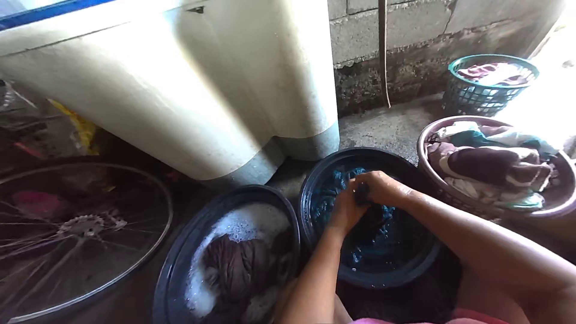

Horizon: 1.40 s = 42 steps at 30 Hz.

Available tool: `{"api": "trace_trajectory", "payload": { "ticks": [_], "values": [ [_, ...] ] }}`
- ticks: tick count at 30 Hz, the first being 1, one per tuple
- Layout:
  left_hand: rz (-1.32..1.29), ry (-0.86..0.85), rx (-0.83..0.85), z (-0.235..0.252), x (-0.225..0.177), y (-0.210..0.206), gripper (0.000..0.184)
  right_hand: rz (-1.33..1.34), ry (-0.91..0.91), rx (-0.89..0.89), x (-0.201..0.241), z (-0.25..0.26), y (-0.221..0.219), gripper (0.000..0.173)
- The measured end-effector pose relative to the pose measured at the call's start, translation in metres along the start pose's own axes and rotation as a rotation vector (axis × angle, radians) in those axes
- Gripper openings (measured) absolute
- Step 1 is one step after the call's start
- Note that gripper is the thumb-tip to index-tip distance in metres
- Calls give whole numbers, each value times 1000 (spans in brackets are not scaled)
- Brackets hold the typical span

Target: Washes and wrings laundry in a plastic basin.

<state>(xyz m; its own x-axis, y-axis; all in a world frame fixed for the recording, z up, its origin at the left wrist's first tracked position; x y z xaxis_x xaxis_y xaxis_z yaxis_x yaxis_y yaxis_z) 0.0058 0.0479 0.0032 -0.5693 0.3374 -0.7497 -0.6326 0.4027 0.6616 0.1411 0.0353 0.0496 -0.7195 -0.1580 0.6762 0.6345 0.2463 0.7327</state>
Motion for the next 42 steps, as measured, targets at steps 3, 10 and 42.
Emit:
{"api": "trace_trajectory", "payload": {
  "ticks": [3, 10, 42],
  "values": [
    [-111, -63, 80, 2, 4, 4, 42, 59, -19, -23, -15, -9, 6, 40],
    [-476, -143, -127, 0, 10, 7, 13, 117, -46, 60, -92, -31, -26, 26],
    [-317, -49, -234, -26, -124, 52, 29, 535, -37, 64, -78, -56, -88, 32]
  ]
}}
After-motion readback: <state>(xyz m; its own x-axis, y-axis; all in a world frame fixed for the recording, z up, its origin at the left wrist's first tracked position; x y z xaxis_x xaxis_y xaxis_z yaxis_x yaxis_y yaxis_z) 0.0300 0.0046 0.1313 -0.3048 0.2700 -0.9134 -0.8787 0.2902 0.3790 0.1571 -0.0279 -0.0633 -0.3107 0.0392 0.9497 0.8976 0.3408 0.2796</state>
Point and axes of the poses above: each hand's wrist, its own z-axis towards the middle knuckle, its own y-axis out of the back of the hand, x = y × z, the point moved 3 cm from there along z, towards the middle knuckle, and after that the axes turned 2 degrees about -x, right-handed, at the moved point
